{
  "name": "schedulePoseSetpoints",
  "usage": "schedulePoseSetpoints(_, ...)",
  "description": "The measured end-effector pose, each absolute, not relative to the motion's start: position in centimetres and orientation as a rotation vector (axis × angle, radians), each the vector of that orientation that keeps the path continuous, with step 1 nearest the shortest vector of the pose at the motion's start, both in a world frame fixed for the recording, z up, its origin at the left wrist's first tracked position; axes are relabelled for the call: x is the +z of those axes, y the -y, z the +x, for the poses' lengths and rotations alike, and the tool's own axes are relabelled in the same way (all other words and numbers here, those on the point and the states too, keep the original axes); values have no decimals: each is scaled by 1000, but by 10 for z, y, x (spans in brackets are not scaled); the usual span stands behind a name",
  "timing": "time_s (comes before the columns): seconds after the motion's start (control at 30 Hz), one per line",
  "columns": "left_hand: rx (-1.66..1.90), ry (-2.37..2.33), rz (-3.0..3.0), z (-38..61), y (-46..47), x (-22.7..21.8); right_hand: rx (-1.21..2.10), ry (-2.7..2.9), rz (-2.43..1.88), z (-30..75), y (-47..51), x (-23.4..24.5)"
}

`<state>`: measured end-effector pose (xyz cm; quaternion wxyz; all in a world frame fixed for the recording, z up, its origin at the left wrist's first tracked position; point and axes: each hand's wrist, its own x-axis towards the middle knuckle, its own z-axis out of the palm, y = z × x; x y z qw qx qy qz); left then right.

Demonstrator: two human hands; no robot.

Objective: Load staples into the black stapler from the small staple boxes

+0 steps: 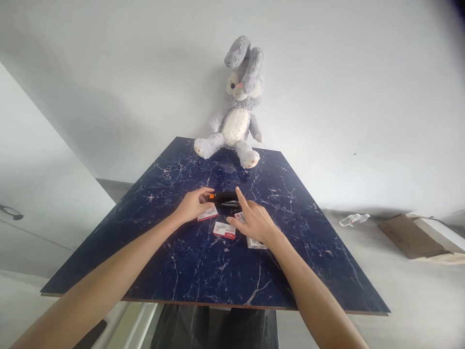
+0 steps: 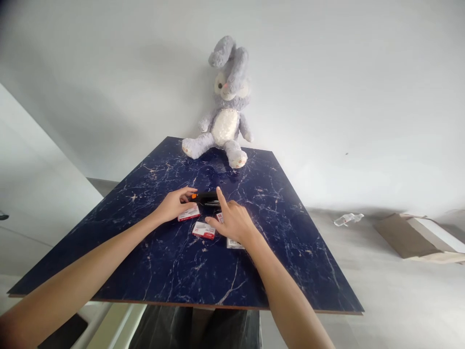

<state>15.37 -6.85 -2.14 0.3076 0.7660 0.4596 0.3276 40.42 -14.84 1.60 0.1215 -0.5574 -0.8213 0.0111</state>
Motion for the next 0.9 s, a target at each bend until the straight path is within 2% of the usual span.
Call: schedulePoseSetpoints(0.9,890,-1276,1976,168,82,-13,238,2297,-1471,414,135,6)
